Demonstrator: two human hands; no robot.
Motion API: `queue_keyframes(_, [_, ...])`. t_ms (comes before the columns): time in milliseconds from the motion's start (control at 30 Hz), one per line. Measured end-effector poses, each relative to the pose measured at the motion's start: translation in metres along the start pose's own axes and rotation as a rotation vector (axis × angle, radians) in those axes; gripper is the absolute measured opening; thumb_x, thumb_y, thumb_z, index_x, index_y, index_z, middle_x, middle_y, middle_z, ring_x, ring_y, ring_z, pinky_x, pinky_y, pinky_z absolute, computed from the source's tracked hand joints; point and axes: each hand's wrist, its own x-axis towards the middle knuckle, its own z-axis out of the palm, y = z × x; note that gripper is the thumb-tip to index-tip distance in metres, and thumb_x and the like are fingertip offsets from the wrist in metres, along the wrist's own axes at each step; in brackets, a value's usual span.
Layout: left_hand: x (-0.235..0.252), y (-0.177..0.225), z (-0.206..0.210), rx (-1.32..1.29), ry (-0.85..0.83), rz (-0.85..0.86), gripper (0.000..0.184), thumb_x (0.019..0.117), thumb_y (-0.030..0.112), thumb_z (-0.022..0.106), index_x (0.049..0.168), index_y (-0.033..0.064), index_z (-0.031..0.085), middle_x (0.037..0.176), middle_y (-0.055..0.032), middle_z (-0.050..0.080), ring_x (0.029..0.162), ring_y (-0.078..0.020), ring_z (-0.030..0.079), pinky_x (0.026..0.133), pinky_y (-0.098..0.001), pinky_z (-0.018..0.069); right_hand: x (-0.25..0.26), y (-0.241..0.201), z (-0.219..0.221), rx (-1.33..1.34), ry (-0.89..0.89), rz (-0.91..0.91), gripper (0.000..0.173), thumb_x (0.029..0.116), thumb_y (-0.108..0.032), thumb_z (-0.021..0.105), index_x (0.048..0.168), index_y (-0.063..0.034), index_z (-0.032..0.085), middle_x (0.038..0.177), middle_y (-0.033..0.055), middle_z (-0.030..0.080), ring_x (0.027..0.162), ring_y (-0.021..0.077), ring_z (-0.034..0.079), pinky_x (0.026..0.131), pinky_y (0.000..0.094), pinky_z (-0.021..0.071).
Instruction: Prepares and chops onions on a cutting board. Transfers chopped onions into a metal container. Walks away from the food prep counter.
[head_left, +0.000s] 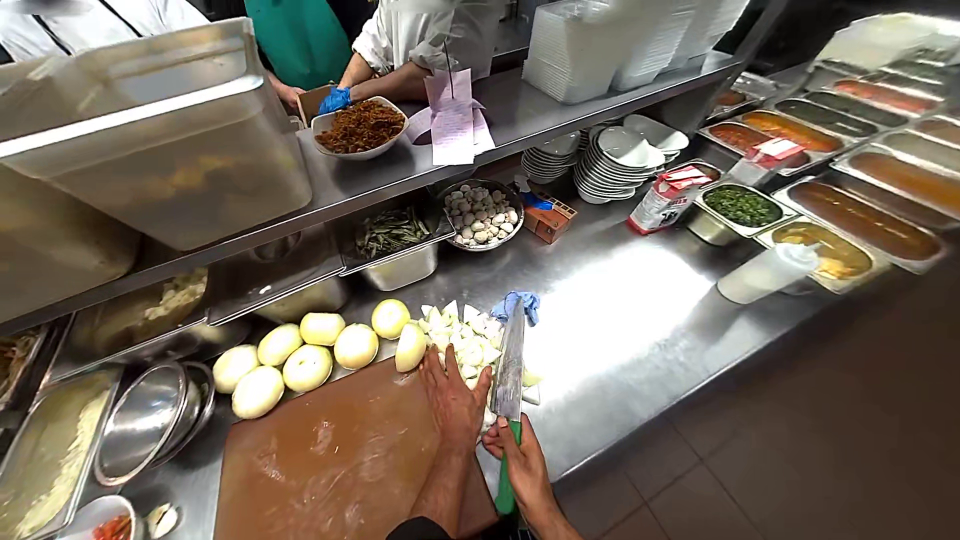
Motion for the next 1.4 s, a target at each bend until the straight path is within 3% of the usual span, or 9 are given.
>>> queue_keyframes(200, [0.025,0.01,-0.046,-0.158,0.153,0.174,0.037,0.0984,0.033,0.058,0.122,0.0086,0.073,0.141,-0.0185,0.061,0.138,-0.0374,0.052,0.115,-0.0507,0.0447,0.021,-0.031,-0.001,-0.122,0.001,0.015,0.033,0.1075,-0.025,0.051,0.129,0.0,0.053,0.087,0.0134,0.072,0.073,0.0264,0.075,0.066,0.0429,0.0667])
queue_keyframes(367, [0.07,-0.038,-0.073,0.022,-0.071,-0.3,0.072,0.0832,0.051,0.075,0.136,0.0049,0.061,0.13,-0.0187,0.064,0.121,-0.0355,0.062,0.103,-0.0528,0.0513,0.013,-0.046,-0.027,-0.236,-0.003,0.001,0.03,0.1069,-0.032,0.052,0.118,-0.0038,0.054,0.068,0.0092,0.063,0.048,0.023,0.063,0.045,0.0393,0.0587])
queue_keyframes(467, [0.071,-0.051,-0.083,-0.034,-0.226,-0.255,0.066,0.086,0.047,0.075,0.137,0.007,0.059,0.126,-0.0151,0.068,0.117,-0.0289,0.067,0.102,-0.0483,0.0541,0.004,-0.047,-0.034,-0.299,-0.027,-0.015,0.029,0.1059,-0.032,0.053,0.116,-0.0048,0.057,0.065,0.0078,0.062,0.047,0.0222,0.062,0.045,0.0386,0.0574])
queue_keyframes(833, [-0.106,-0.204,-0.182,0.219,-0.073,-0.001,0.047,0.0844,0.027,0.078,0.128,0.0117,0.07,0.142,-0.018,0.061,0.131,-0.0402,0.058,0.107,-0.057,0.0486,-0.064,-0.03,0.019,-0.677,-0.692,0.09,0.035,0.1025,-0.039,0.058,0.117,-0.0071,0.06,0.069,0.0078,0.06,0.053,0.0223,0.06,0.052,0.0424,0.0548])
queue_keyframes(933, [-0.101,-0.204,-0.211,-0.14,-0.196,-0.396,0.065,0.0877,0.041,0.076,0.138,0.0039,0.058,0.129,-0.0149,0.068,0.12,-0.0284,0.066,0.105,-0.0475,0.0528,-0.085,-0.017,0.047,-0.847,-0.708,0.066,0.037,0.1013,-0.04,0.058,0.115,-0.0058,0.062,0.073,0.0101,0.062,0.058,0.0244,0.062,0.058,0.0465,0.0546])
queue_keyframes(1067, [-0.093,-0.211,-0.21,-1.03,-0.054,-0.92,0.091,0.0872,0.03,0.083,0.158,0.0137,0.028,0.143,-0.0278,0.053,0.121,-0.0419,0.062,0.094,-0.0617,0.0561,-0.116,-0.027,0.091,-1.139,-0.7,-0.062,0.044,0.1035,-0.042,0.053,0.126,-0.0057,0.061,0.089,0.016,0.069,0.08,0.0324,0.069,0.076,0.056,0.0555])
queue_keyframes(1133, [-0.098,-0.217,-0.21,-0.85,-0.116,-0.829,0.081,0.0838,0.037,0.085,0.148,0.01,0.045,0.123,-0.0221,0.067,0.104,-0.0344,0.071,0.083,-0.0549,0.063,-0.128,-0.029,0.113,-1.271,-0.723,-0.132,0.046,0.1056,-0.044,0.048,0.131,-0.0077,0.059,0.089,0.0153,0.072,0.08,0.0328,0.072,0.076,0.0548,0.0586])
queue_keyframes(1233, [-0.11,-0.228,-0.224,-0.31,-0.254,-0.581,0.07,0.0818,0.064,0.074,0.133,0.0167,0.066,0.129,-0.0137,0.063,0.116,-0.027,0.064,0.098,-0.0462,0.0556,-0.149,-0.033,0.134,-1.421,-0.705,-0.182,0.042,0.1068,-0.044,0.043,0.13,-0.011,0.056,0.088,0.0148,0.07,0.084,0.0347,0.072,0.076,0.0548,0.057])
queue_keyframes(1400, [-0.117,-0.27,-0.22,-0.304,-0.214,-0.055,0.053,0.0845,0.046,0.078,0.127,0.0158,0.069,0.139,-0.0114,0.06,0.133,-0.0276,0.054,0.113,-0.0422,0.0454,-0.175,-0.035,0.15,-1.533,-0.69,-0.168,0.038,0.1068,-0.039,0.043,0.129,-0.0115,0.056,0.09,0.0156,0.071,0.087,0.0361,0.072,0.076,0.0554,0.057])
